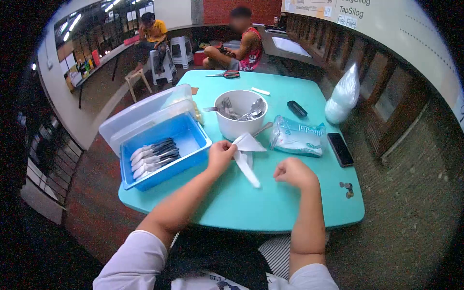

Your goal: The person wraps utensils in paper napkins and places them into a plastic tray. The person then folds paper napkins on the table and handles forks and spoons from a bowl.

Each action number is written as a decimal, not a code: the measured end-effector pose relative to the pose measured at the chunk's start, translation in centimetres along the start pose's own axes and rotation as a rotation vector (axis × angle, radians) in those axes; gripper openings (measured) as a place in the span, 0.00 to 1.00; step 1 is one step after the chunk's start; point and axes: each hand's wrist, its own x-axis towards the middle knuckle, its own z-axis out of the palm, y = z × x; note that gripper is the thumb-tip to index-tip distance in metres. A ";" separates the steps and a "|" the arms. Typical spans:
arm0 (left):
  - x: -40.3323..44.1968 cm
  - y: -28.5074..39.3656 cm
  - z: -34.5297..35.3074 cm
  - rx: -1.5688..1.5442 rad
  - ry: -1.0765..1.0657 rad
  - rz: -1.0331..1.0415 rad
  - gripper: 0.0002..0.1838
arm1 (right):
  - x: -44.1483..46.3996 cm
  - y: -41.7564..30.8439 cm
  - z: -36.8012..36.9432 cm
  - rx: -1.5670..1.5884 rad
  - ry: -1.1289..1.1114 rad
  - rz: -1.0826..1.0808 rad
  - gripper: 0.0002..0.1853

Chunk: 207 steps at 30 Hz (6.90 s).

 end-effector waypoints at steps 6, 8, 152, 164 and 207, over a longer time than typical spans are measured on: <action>-0.7 1.2 -0.1 0.052 -0.042 -0.011 0.12 | 1.7 -3.6 2.6 0.293 0.440 -0.240 0.13; -0.7 1.3 0.0 0.058 -0.079 -0.018 0.12 | 2.2 -5.7 5.2 0.062 0.456 -0.395 0.17; -0.6 6.6 -3.7 -0.266 -0.080 0.010 0.09 | 4.2 -5.6 5.5 -0.198 1.068 -0.628 0.21; -1.7 7.0 -2.5 -0.221 -0.224 -0.033 0.08 | 4.4 -5.8 6.0 -0.484 1.011 -0.565 0.10; -2.2 8.6 -4.6 0.585 -0.351 0.832 0.06 | 4.6 -3.4 6.1 0.936 0.052 0.010 0.13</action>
